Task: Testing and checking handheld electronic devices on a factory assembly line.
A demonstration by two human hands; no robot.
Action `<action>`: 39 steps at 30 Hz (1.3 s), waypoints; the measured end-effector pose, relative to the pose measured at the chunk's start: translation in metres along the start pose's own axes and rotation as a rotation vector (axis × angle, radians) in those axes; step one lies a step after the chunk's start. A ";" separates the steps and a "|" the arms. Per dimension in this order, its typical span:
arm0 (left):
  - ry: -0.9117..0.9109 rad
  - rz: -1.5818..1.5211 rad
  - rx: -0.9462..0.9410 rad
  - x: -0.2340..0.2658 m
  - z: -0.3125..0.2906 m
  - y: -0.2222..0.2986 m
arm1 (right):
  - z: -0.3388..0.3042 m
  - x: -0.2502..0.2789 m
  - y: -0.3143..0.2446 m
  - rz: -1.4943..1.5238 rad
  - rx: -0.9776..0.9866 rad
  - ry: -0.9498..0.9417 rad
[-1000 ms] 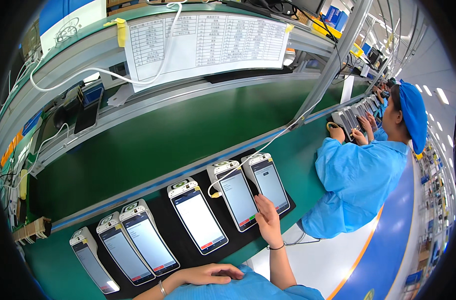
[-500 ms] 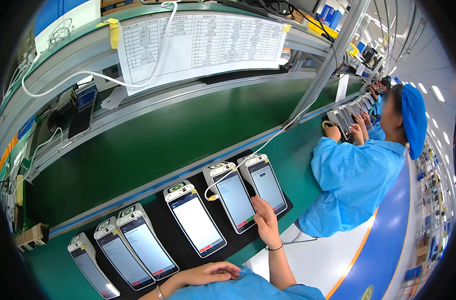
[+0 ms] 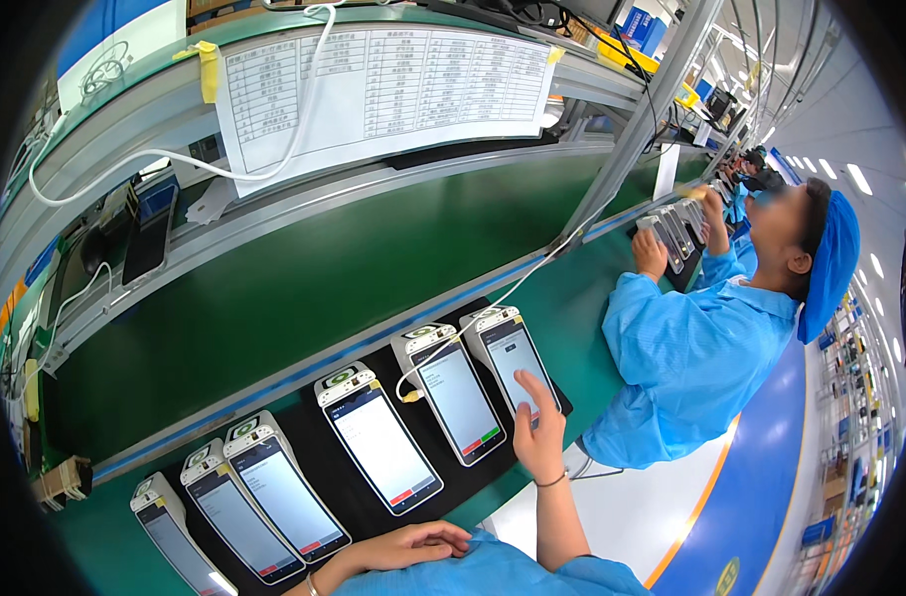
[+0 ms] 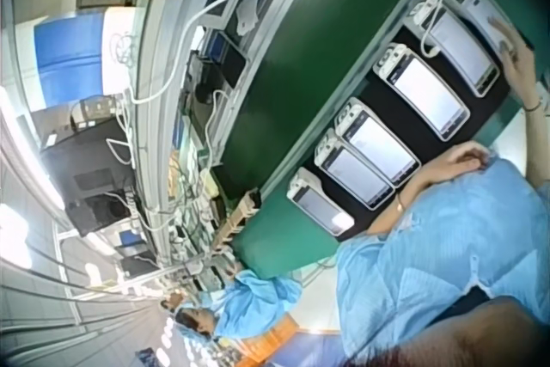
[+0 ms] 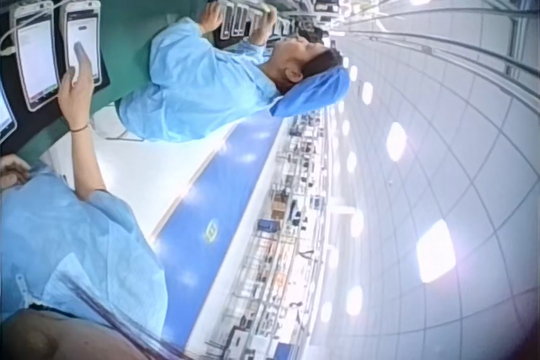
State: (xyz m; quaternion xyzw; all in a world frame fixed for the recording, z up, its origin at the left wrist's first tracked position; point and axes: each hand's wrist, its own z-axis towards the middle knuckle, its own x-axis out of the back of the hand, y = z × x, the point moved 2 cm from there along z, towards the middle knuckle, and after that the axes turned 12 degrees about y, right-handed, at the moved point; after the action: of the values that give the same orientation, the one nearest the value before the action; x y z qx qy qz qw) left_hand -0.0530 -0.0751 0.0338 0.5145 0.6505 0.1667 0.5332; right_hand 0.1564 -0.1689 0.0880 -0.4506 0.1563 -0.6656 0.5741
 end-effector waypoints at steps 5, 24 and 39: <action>-0.007 0.001 -0.011 -0.002 0.001 0.002 | 0.027 -0.002 0.021 -0.211 0.175 -0.031; 0.001 -0.028 0.020 -0.002 -0.001 0.005 | 0.038 0.013 0.037 -0.103 -0.069 -0.201; -0.004 -0.009 -0.006 -0.001 0.000 0.003 | 0.036 0.010 0.036 -0.206 -0.107 -0.232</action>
State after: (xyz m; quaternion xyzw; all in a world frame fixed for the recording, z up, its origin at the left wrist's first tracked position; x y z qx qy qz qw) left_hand -0.0514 -0.0747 0.0371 0.5103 0.6512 0.1652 0.5368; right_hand 0.2076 -0.1774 0.0855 -0.5681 0.0771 -0.6550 0.4923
